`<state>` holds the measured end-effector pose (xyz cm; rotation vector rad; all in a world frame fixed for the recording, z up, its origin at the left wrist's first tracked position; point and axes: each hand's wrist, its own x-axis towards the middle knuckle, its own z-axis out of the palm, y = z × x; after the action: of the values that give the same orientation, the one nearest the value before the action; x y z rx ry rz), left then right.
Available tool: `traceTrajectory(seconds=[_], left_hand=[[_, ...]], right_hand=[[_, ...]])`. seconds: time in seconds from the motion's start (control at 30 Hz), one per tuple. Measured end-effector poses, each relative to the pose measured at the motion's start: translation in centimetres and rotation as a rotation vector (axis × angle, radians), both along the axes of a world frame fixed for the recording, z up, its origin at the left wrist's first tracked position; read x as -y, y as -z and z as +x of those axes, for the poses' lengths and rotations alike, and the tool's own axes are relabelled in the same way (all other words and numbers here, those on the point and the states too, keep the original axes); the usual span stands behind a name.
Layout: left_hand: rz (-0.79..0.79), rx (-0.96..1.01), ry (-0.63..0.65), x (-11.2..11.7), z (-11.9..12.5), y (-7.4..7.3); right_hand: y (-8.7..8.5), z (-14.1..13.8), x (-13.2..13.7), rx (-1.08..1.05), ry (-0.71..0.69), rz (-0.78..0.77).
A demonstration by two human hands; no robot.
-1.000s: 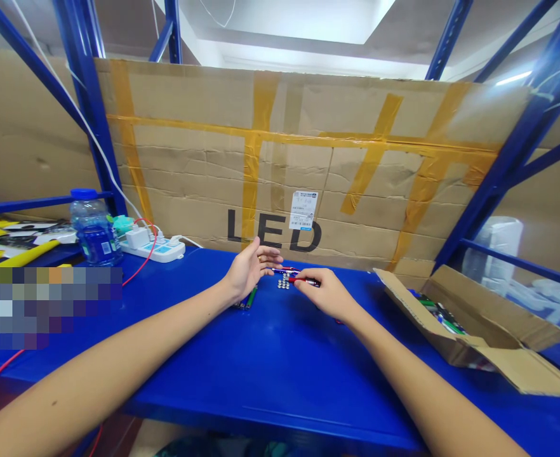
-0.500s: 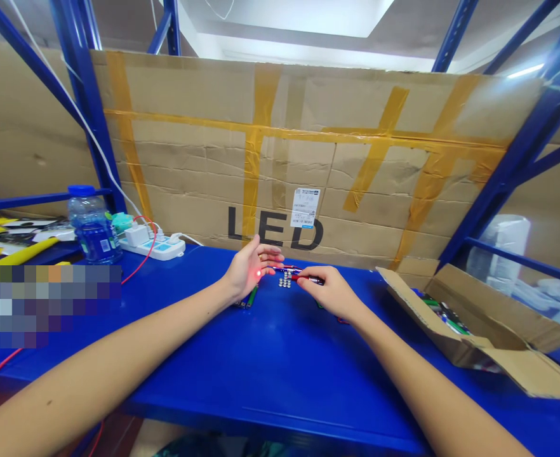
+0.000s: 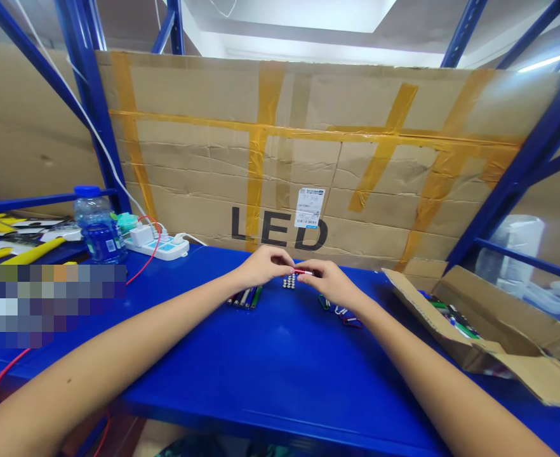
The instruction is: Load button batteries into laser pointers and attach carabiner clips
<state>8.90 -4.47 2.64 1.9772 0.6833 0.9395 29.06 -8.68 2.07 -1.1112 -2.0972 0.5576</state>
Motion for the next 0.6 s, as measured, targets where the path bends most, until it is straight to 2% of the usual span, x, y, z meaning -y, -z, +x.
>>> traceTrajectory(seconds=[0.13, 0.23, 0.37, 0.5, 0.6], left_hand=[[0.095, -0.041, -0.102, -2.8, 0.5, -0.4], [0.155, -0.075, -0.155, -4.9, 1.0, -0.2], [0.223, -0.134, -0.185, -7.5, 1.9, 0.6], [0.268, -0.224, -0.262, -9.5, 2.2, 1.5], [0.279, -0.253, -0.281, -10.5, 2.1, 2.1]], right_hand=[[-1.0, 1.5, -2.7, 0.057, 0.066, -0.018], [-1.2, 2.5, -5.1, 0.113, 0.185, -0.036], [0.1, 3.2, -8.4, 0.137, 0.297, -0.008], [2.1, 3.1, -10.9, 0.050, 0.306, 0.002], [2.9, 2.9, -11.7, -0.047, 0.319, -0.072]])
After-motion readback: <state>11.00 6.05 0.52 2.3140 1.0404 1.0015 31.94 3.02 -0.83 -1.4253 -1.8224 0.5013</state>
